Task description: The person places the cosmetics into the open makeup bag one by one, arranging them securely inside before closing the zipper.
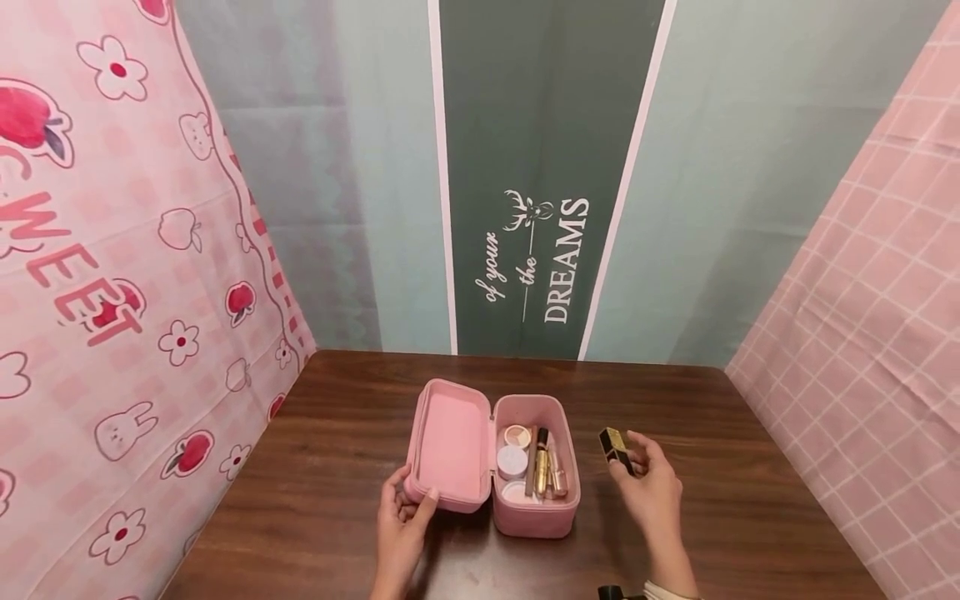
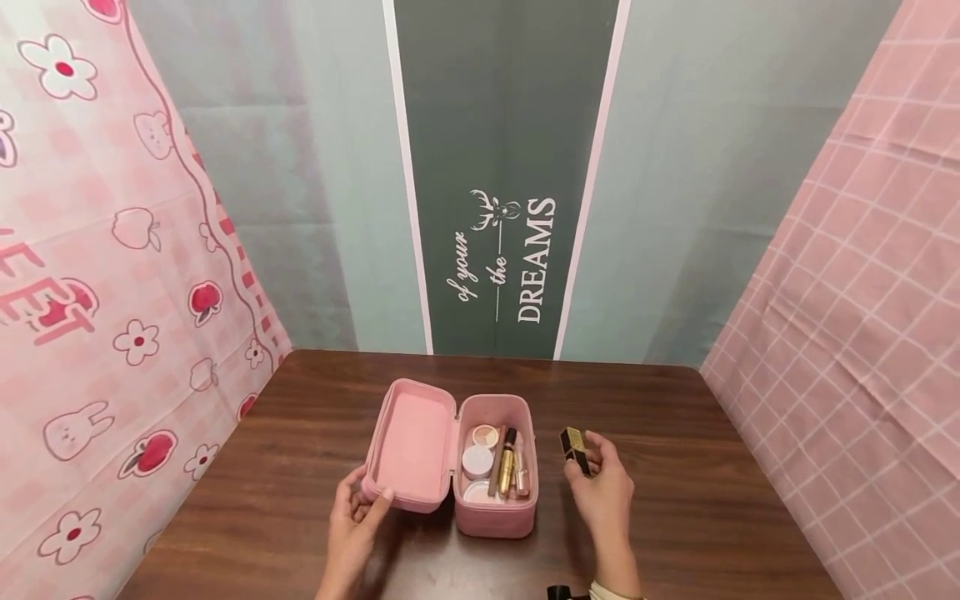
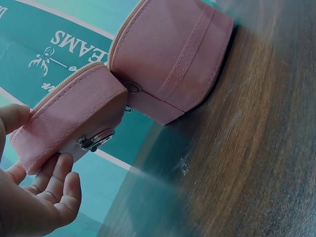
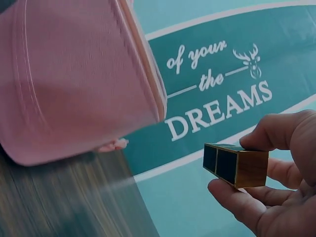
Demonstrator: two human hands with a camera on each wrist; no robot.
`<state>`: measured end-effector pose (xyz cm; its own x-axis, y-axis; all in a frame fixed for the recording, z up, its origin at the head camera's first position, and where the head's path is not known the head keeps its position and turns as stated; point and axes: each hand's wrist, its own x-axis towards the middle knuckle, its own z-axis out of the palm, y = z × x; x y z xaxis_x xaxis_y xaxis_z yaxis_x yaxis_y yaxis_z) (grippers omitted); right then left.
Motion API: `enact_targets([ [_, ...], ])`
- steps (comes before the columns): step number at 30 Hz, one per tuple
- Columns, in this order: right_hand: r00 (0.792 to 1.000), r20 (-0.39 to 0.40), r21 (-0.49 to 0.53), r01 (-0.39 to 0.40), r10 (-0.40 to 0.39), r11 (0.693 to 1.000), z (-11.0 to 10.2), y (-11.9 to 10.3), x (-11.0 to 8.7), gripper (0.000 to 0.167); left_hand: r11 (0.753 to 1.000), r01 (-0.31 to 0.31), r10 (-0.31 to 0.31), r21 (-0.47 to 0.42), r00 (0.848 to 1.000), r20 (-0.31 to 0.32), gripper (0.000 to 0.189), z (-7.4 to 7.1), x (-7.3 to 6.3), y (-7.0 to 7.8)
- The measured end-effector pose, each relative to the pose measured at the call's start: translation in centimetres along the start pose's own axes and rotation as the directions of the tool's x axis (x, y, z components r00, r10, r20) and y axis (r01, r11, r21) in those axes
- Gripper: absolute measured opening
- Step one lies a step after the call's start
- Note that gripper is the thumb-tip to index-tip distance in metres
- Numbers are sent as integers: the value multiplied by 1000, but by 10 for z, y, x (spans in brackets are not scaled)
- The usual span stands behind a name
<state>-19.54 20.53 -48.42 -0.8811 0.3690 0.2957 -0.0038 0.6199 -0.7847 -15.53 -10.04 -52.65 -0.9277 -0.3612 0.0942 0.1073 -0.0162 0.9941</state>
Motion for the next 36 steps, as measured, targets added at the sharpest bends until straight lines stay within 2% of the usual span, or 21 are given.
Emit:
enact_targets([
  [13,997,57,92,38,-43,995,31,-22,-4,43,1000,9,-9,-6,1000,1,55,-5,0,0],
  [20,993,106,97,36,-47,995,42,-32,0,46,1000,0,0,-12,1000,8,54,-2,-1,0],
  [30,994,101,75,43,-50,996,54,-34,2,46,1000,18,-18,-4,1000,21,56,-3,-3,-2],
  [36,990,127,65,52,-60,997,54,-36,1,50,1000,0,1,-5,1000,30,55,-3,-4,-3],
])
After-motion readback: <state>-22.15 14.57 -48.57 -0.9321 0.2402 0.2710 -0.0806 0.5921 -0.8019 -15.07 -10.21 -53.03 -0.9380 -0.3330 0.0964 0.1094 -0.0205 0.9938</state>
